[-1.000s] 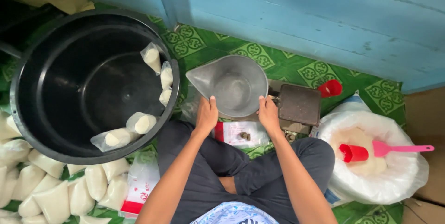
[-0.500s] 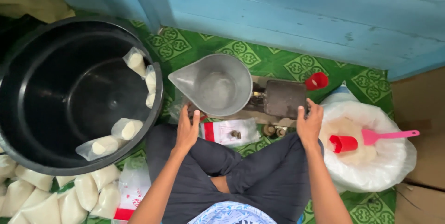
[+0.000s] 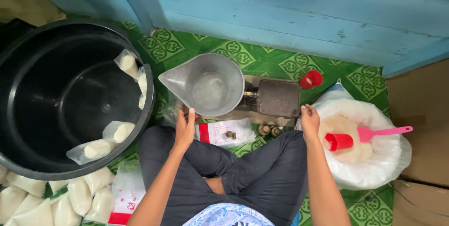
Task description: Manually weighing and packaging white powder into small plastic bags from a large bulk sack.
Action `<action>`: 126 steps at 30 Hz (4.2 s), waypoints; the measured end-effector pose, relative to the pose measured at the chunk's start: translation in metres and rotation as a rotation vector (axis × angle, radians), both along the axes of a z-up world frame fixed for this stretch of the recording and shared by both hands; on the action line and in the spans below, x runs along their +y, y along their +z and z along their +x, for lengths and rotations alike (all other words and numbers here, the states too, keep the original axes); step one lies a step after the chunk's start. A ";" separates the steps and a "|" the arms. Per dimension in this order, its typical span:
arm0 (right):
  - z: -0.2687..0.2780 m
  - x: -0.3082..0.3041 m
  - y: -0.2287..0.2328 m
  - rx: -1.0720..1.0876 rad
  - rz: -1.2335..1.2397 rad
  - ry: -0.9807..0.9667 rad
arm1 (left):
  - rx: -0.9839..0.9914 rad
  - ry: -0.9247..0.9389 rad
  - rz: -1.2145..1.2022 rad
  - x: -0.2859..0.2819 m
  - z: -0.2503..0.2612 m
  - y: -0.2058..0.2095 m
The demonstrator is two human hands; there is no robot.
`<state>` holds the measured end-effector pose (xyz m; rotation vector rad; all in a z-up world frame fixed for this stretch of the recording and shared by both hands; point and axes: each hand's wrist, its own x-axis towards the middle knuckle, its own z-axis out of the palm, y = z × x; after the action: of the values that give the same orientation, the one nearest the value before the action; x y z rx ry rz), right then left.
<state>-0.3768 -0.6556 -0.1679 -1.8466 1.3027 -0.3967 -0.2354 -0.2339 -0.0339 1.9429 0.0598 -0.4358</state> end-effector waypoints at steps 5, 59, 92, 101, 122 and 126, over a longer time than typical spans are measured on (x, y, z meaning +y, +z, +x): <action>0.000 0.006 0.012 -0.083 0.078 -0.006 | -0.023 -0.006 -0.041 -0.006 -0.003 0.007; 0.001 0.027 0.047 0.021 0.089 0.066 | -0.044 -0.051 -0.074 0.011 0.003 -0.021; -0.001 0.018 0.031 0.039 0.061 0.072 | 0.009 -0.052 -0.066 0.008 -0.001 -0.013; 0.000 0.011 0.021 0.008 0.042 0.085 | 0.005 -0.072 -0.075 0.000 -0.001 -0.002; 0.039 0.027 0.030 0.183 -0.031 0.222 | -0.060 -0.187 0.070 -0.005 0.004 -0.005; 0.039 0.026 0.030 0.160 -0.045 0.225 | -0.082 -0.197 0.094 -0.003 0.007 -0.016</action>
<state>-0.3376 -0.6297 -0.1375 -2.0711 1.1808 -0.1625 -0.2288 -0.2364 -0.0499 2.0657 -0.1683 -0.4891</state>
